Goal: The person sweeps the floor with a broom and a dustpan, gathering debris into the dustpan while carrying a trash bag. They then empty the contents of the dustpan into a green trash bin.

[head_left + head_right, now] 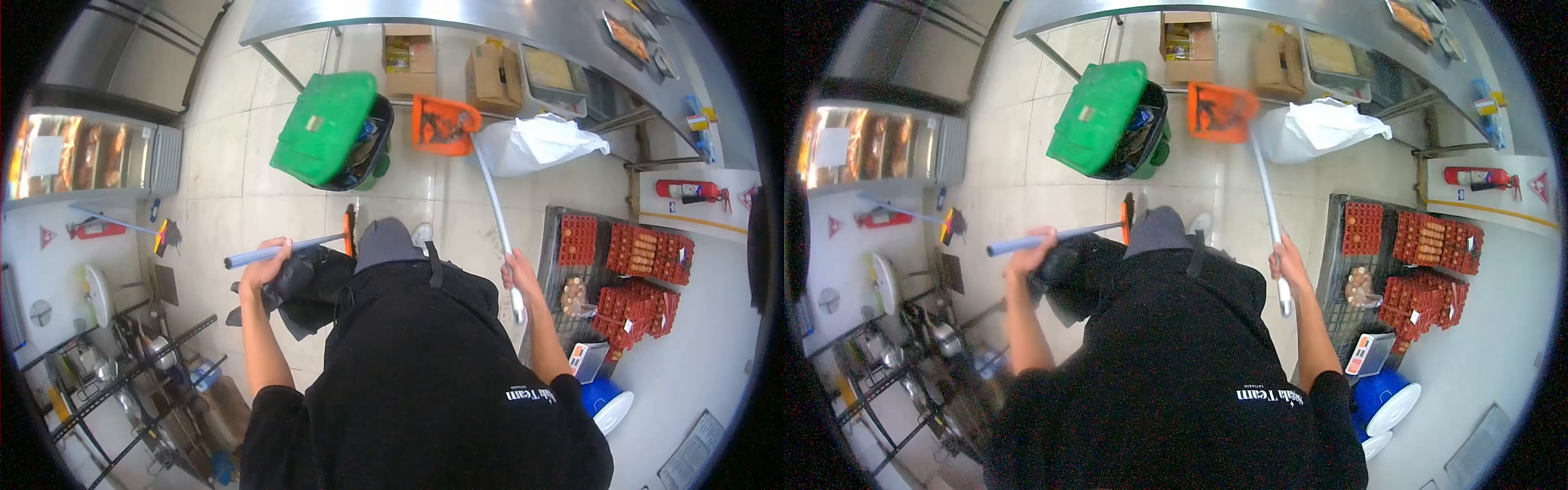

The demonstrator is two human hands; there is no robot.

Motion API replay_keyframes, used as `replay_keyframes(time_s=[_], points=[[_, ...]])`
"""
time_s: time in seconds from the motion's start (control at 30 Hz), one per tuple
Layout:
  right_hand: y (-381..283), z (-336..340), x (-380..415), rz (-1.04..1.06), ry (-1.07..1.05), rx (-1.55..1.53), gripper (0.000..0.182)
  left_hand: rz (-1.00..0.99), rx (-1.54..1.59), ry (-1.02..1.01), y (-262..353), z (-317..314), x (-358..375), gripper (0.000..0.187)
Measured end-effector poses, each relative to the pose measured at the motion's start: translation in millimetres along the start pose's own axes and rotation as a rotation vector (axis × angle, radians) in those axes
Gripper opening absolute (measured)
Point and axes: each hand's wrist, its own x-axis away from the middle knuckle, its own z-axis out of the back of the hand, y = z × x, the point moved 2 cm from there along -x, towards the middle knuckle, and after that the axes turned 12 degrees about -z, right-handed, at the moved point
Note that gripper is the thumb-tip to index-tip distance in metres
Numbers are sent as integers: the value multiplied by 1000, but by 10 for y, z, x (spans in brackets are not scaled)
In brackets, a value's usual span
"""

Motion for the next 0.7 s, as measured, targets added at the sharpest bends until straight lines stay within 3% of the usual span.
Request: replay_keyframes(time_s=[0.23,0.27,0.33,0.4,0.6,0.63,0.7], points=[[-505,-504,-495,32,6,63,19,-67,26,-224,131,-210,-245,32],[-521,-526,-620,37,-22,98,16,-45,34,-228,77,-180,-180,31],[-519,-707,-755,-2,-26,241,10,-208,7,-174,-61,-194,15,32],[-540,-867,-952,-45,6,439,8,-184,88,-106,-262,-245,283,31],[-1087,-1289,-1848,-165,-63,872,40,102,187,226,-631,-399,628,29],[-1208,-1336,-2003,-194,-80,971,58,134,201,289,-652,-445,599,29],[-1410,-1500,-2176,-139,-112,1149,51,191,236,381,-724,-563,651,28]])
